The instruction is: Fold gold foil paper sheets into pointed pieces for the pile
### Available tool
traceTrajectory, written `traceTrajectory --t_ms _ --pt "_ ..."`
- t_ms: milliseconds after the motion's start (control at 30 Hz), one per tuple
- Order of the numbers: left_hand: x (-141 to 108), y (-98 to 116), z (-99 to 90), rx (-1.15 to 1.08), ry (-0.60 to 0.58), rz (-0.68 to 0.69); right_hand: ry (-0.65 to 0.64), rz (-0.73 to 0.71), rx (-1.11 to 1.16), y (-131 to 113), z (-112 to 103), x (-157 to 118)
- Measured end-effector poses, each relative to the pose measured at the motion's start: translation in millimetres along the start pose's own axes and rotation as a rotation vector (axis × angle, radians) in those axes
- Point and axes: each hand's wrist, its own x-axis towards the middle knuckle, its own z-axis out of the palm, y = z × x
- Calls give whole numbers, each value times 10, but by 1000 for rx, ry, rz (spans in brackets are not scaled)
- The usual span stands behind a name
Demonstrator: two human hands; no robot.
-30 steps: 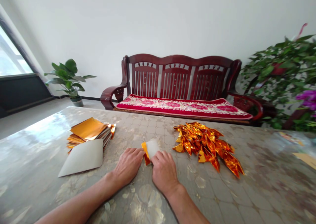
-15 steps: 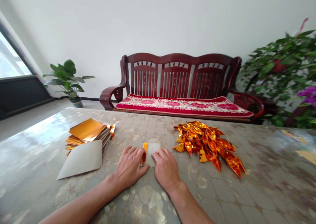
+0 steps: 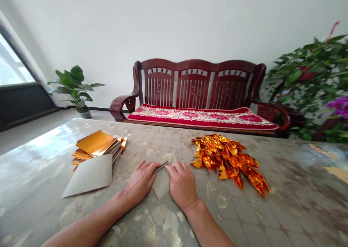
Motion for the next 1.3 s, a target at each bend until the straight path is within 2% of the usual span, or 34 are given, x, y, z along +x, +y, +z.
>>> traceTrajectory --t_ms 267,467,700,800,900,1067,1300 --pt "13 -38 14 -48 -23 12 30 -2 -15 18 26 28" --pt "30 -54 53 -44 -35 34 -11 -37 -14 9 25 33" --pt "-12 -44 -141 105 116 72 -36 -81 -53 1 43 33" --pt "-63 -3 -185 122 55 197 -68 -79 -90 -15 40 33" --pt "-108 47 -149 143 2 277 -83 -70 -114 -25 30 30" --pt "-133 143 -77 238 -73 258 -105 -44 -122 -28 -4 23" --pt "-138 286 -90 307 -141 187 -137 -23 -102 -51 -57 25"
